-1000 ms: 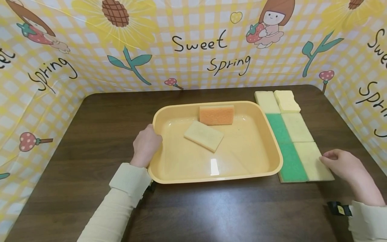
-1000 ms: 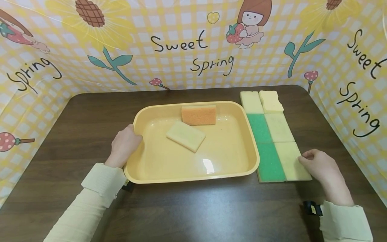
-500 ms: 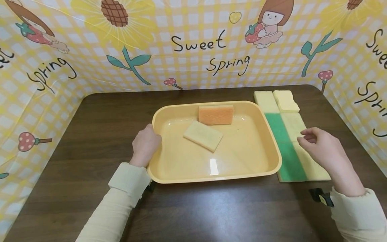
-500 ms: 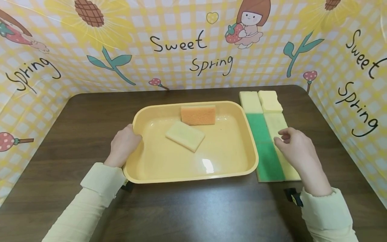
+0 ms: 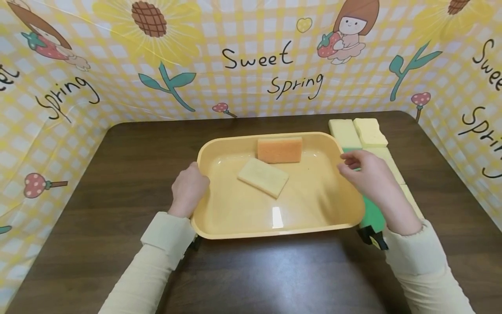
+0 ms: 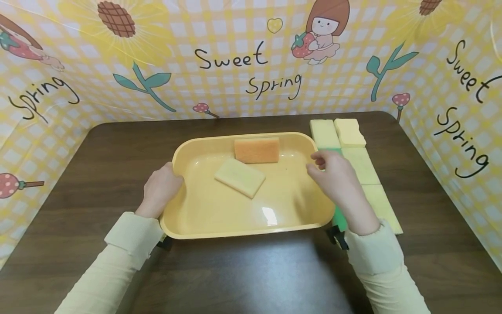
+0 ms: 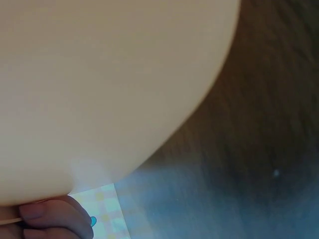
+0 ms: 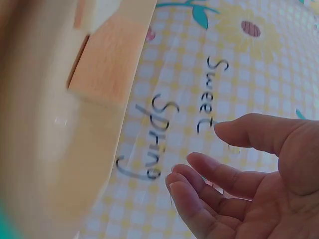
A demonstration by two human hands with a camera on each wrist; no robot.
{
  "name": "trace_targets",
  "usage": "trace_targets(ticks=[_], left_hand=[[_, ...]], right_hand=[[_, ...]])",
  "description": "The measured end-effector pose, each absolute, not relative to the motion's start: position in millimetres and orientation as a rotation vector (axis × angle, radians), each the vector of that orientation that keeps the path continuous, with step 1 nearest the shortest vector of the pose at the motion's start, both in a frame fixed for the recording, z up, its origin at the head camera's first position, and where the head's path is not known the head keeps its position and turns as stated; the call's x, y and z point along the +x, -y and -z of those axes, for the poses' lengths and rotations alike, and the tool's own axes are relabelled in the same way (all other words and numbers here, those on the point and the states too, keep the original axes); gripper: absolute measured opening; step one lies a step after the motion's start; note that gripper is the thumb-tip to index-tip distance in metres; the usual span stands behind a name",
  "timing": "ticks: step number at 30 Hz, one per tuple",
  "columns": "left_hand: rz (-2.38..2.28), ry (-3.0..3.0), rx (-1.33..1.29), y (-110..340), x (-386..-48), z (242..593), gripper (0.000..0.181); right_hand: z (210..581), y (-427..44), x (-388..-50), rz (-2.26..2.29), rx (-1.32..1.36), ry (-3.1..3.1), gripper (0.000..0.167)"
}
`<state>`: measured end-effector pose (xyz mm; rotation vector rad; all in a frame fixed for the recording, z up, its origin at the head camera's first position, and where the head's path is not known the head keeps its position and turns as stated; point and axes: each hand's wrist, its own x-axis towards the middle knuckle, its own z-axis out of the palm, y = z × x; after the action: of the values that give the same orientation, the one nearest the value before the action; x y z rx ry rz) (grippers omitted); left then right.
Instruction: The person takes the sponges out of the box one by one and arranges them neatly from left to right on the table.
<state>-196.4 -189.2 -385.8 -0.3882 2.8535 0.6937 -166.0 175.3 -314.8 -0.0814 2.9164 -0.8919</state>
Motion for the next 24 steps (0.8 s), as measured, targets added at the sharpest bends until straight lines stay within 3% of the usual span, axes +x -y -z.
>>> trace_targets(ticks=[24], left_hand=[[-0.682, -2.878, -0.367, 189, -197, 385, 0.042]], right_hand=[[299, -112, -198, 0.723, -0.296, -2.830, 0.038]])
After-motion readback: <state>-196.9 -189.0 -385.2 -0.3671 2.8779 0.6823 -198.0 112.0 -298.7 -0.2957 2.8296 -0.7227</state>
